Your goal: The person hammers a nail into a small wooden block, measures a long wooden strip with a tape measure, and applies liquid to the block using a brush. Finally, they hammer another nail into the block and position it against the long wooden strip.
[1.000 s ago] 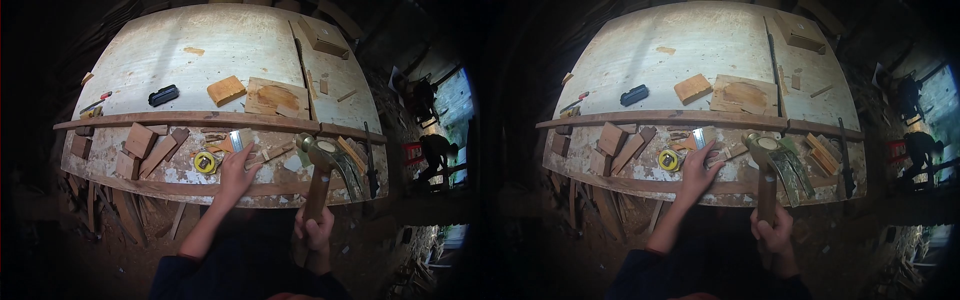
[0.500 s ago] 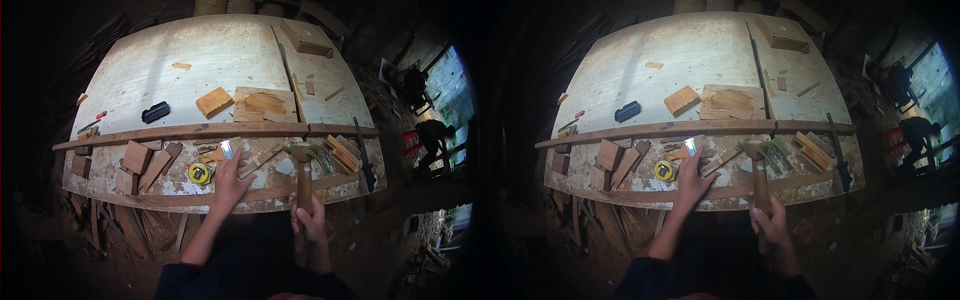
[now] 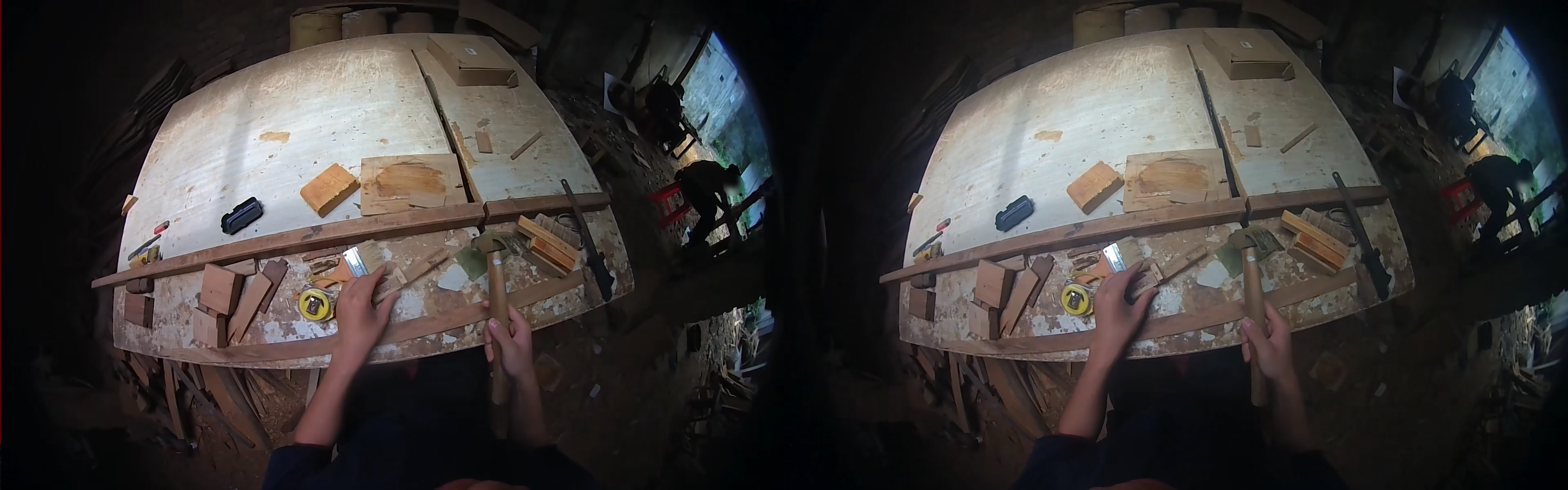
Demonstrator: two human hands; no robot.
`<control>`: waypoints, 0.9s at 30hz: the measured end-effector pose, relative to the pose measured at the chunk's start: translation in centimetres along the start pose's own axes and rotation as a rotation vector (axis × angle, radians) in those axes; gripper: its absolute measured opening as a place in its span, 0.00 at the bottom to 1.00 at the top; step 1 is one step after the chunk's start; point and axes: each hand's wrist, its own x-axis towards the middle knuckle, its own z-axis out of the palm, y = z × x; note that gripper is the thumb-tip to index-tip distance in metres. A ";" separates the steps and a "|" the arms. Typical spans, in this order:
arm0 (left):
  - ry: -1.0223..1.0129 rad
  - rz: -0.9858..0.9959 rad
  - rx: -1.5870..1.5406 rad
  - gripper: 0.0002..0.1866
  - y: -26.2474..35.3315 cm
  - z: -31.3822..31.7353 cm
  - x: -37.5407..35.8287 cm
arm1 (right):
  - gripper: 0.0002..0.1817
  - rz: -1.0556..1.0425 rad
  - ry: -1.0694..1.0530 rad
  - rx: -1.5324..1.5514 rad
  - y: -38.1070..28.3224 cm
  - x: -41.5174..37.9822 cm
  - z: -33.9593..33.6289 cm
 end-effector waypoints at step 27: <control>-0.415 0.315 0.391 0.12 3.4 9.2 13.4 | 0.20 0.023 -0.069 0.129 1.9 1.3 -0.7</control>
